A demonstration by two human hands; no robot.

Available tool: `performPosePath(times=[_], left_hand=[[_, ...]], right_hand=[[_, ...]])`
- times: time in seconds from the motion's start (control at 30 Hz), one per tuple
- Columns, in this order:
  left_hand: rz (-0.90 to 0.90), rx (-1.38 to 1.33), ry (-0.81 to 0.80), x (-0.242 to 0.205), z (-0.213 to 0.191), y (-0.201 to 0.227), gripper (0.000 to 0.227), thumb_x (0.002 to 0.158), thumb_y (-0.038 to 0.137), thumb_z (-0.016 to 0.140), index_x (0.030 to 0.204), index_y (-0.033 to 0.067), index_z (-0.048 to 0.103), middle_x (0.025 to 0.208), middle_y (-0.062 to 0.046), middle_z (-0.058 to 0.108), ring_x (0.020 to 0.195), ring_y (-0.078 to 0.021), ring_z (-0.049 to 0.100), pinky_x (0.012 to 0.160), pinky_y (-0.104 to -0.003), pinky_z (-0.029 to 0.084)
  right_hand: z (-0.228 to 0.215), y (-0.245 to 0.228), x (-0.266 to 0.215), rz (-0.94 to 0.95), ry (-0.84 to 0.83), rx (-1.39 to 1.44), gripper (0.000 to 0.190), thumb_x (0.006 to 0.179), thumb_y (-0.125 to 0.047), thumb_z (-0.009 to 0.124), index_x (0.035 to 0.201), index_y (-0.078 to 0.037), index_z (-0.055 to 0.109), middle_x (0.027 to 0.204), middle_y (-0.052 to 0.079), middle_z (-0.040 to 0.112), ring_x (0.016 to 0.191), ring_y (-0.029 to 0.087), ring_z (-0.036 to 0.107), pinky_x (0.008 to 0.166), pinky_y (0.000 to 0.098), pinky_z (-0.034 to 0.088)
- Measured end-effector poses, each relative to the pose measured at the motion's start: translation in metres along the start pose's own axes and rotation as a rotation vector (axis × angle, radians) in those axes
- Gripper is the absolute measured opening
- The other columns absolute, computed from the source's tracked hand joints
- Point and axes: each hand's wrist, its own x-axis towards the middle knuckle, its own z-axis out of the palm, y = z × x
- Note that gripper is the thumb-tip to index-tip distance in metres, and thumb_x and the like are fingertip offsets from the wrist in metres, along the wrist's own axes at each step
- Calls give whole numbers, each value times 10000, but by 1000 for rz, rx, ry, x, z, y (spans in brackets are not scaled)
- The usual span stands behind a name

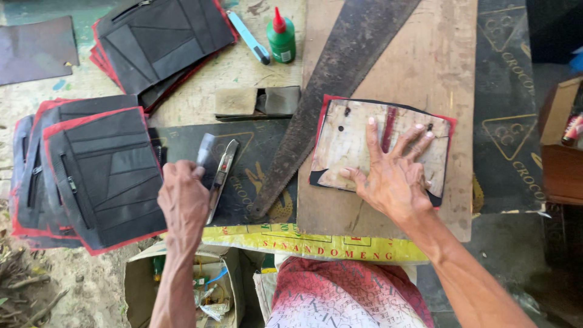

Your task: The person uses a metal ruler and a utility knife to cut a black sheet with red edges on a wooden workbench. They align the ruler, score the material, and then use a wooden template to mark additional lines with a white marker before making further cuts.

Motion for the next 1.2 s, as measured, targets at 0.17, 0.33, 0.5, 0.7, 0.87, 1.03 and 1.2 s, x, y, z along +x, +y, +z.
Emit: performPosePath(times=[0.17,0.33,0.5,0.7,0.87,1.03,1.2], left_hand=[[153,-264,293,10,-46,25,124,1135,73,649,1163,-45,619,948,-165,678,807,-267,680,746,-391,552],[212,-965,-70,6,-56,135,166,1030,25,716,1180,-12,656,931,-58,693,745,-121,675,639,-276,568],[574,-1130,-502,-6,18,259,126,919,-10,659,1036,30,636,954,-78,644,850,-185,700,749,-324,607],[1099,-455,-669,-33,77,329,188,1001,328,584,1079,167,643,1088,-75,704,1153,-350,635,1172,-616,299],[1157,-286,-699,-35,83,336,260,827,240,646,1085,218,667,1058,-86,707,1285,-373,540,1150,-724,81],[1088,-193,-819,-32,65,342,312,798,223,676,1108,260,694,1157,-60,711,1401,-415,419,1151,-757,-1],[1053,-89,-922,-30,53,354,247,814,240,673,1051,288,726,1205,-53,717,1453,-502,279,1146,-752,-56]], right_hand=[[-19,-11,-1,101,-136,68,1056,841,-672,642,1626,-245,79,1518,513,17,1386,741,54,759,733,533],[-29,-10,-1,127,-163,110,1056,839,-657,681,1615,-272,77,1537,464,-4,1387,699,3,736,793,480],[15,9,-7,-163,264,59,1035,919,-562,667,1629,-70,97,1576,435,73,1413,710,50,939,905,291],[70,11,-20,-256,336,613,942,1012,-493,600,1645,-1,105,1583,367,203,1423,599,213,1119,777,257],[63,14,-26,-242,318,655,927,1019,-471,598,1646,-9,95,1594,346,208,1433,554,229,1136,726,256],[54,13,-27,-247,310,673,913,1025,-448,595,1648,-17,85,1606,326,212,1442,509,245,1153,675,254],[48,14,-29,-242,314,685,900,1031,-426,592,1650,-25,76,1617,306,217,1452,464,262,1170,625,252]])
